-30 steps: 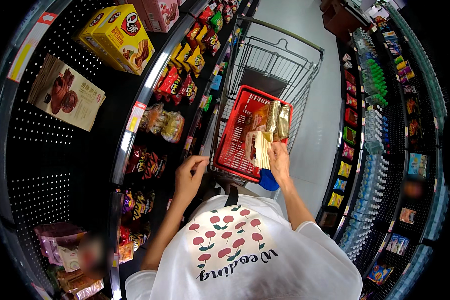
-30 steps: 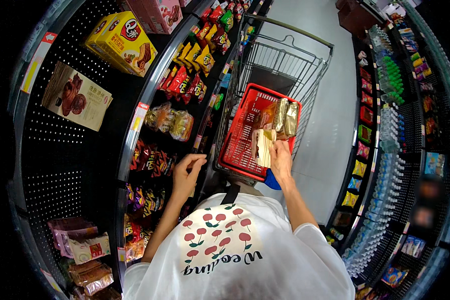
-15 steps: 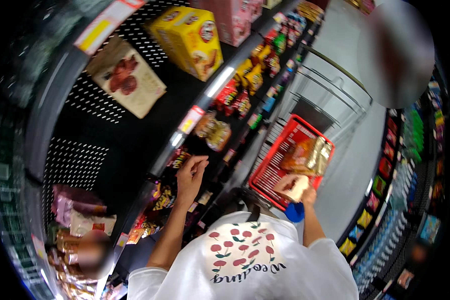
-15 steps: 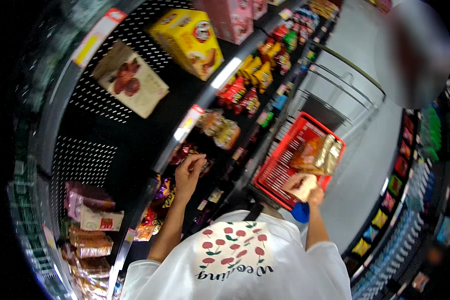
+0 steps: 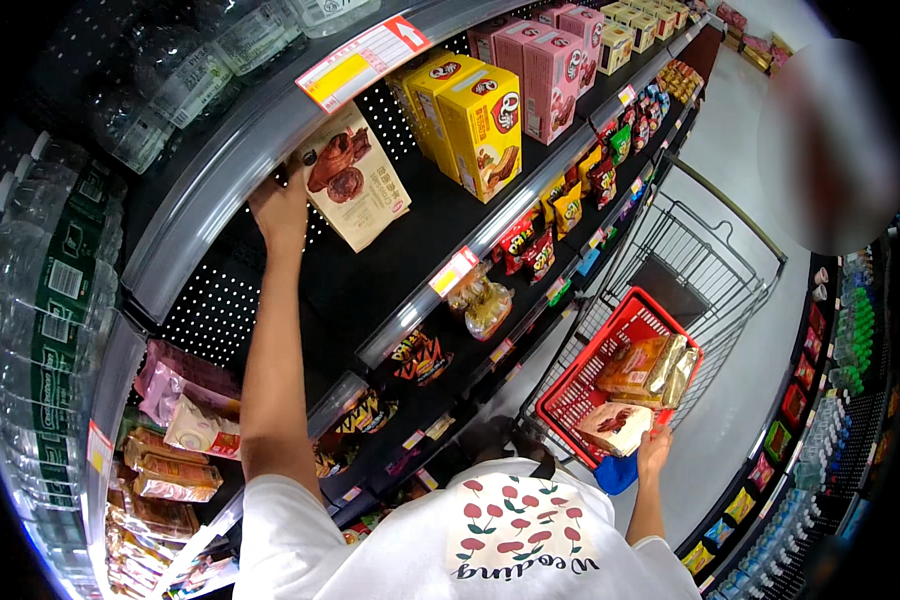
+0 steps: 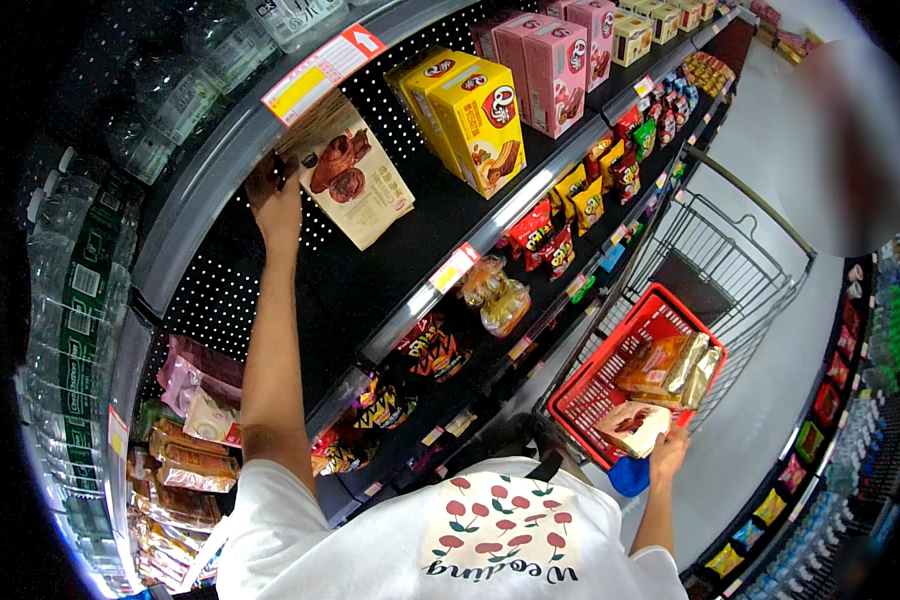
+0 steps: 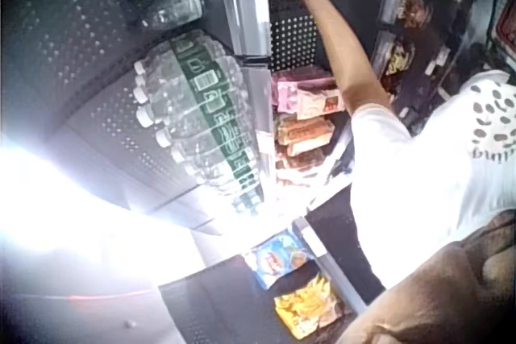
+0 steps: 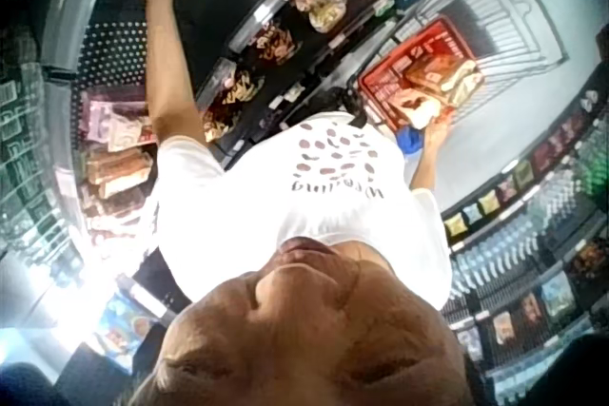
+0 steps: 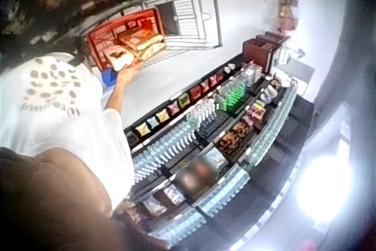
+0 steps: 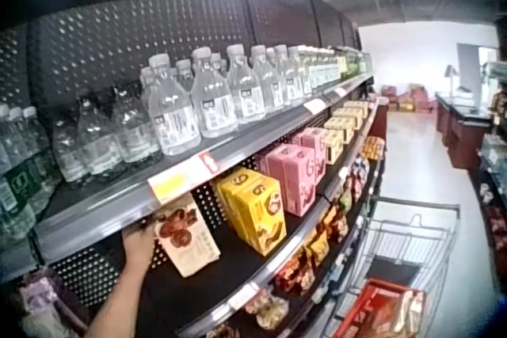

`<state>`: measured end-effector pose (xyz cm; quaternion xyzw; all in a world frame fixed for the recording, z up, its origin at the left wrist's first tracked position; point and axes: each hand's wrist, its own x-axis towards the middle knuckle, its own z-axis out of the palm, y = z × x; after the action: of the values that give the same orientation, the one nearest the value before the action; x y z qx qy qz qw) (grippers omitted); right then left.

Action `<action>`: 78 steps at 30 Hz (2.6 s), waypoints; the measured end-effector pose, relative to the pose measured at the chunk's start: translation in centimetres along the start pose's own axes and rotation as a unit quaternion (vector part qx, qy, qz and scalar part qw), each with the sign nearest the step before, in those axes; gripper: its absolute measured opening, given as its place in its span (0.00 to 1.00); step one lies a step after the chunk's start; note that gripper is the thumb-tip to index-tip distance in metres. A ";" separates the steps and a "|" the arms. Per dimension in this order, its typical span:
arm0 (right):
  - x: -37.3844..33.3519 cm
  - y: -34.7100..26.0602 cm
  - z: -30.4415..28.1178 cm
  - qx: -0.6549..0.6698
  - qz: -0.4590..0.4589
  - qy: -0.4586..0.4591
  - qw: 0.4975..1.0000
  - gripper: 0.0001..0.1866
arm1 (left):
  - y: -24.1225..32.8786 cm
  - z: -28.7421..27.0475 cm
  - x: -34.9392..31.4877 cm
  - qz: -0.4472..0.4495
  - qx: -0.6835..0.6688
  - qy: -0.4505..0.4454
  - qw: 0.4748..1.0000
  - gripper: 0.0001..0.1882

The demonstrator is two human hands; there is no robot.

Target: The person wipes a supermarket shelf with a blue cloth, then repeatedly picks packaged snacks from a red shopping basket and places them onto the shelf. The person also wipes the shelf surface between placements.

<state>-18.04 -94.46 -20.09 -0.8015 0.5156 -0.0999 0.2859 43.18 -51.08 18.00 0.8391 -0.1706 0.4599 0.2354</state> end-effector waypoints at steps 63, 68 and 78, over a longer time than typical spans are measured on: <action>-0.5 -11.7 -1.0 0.081 -0.108 -0.020 0.991 0.08 | 21.6 -5.4 -36.7 -0.264 -0.447 -0.584 0.624 0.12; 1.5 -4.9 5.8 0.072 -0.069 -0.024 0.995 0.11 | 18.0 -8.2 -39.6 -0.361 -0.396 -0.578 0.615 0.11; 1.2 -0.1 6.8 -0.044 0.067 -0.085 0.993 0.19 | 18.7 -9.5 -39.9 -0.406 -0.407 -0.541 0.614 0.10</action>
<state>-14.34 -93.07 -25.77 -0.7826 0.5458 0.0113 0.2990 6.53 -58.58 -7.18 0.7372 -0.0784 -0.3370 0.5804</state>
